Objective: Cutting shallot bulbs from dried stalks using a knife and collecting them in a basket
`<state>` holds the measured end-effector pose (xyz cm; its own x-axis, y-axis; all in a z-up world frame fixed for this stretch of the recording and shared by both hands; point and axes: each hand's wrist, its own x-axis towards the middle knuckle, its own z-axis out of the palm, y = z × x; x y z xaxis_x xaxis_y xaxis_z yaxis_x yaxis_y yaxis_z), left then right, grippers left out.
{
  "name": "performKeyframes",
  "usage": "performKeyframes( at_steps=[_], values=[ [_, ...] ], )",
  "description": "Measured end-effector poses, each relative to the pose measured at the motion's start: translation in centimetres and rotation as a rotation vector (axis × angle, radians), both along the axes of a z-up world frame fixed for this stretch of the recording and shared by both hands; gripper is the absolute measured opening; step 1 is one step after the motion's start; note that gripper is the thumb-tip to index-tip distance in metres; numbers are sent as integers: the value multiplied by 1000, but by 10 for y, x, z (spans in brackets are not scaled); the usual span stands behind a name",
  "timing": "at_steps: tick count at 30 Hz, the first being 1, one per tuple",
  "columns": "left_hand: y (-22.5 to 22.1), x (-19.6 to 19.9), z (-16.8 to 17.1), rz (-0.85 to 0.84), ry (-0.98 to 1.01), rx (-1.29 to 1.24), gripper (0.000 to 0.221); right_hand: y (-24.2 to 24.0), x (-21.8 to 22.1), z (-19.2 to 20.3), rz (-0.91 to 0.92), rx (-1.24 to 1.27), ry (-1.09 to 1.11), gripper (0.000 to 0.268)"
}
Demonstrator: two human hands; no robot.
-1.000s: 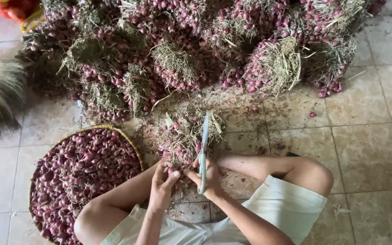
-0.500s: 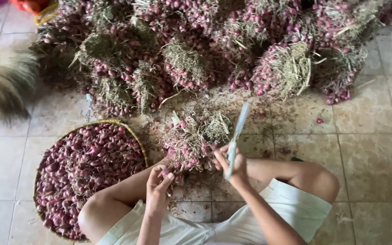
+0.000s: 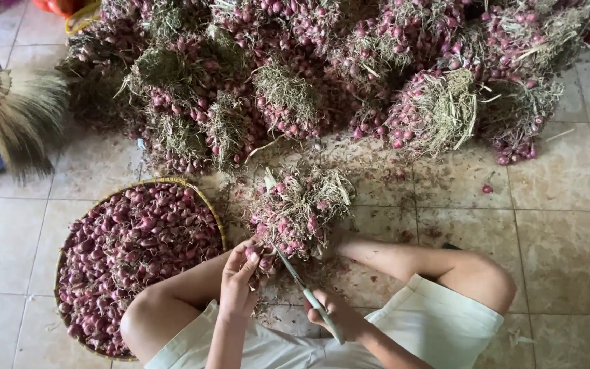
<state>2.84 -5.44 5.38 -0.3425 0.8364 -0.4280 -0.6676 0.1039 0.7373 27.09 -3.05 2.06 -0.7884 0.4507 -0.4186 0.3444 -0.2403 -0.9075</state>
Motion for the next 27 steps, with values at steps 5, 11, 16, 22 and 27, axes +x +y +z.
performKeyframes(
  at_steps=[5,11,16,22,27],
  values=[
    [-3,-2,3,16,-51,-13,34,-2,1,-25,-174,-325,-66,19],
    [-8,-14,18,-26,-1,-67,33,-13,9,-60,-352,-160,6,13],
    [-16,-51,58,171,212,-361,33,-10,20,-51,-322,-196,8,24],
    [-62,-174,33,367,812,-503,13,-19,48,-85,-314,-138,-119,36],
    [-127,-296,-85,472,1546,-838,31,-19,56,-90,-358,-127,-141,46]
  ],
)
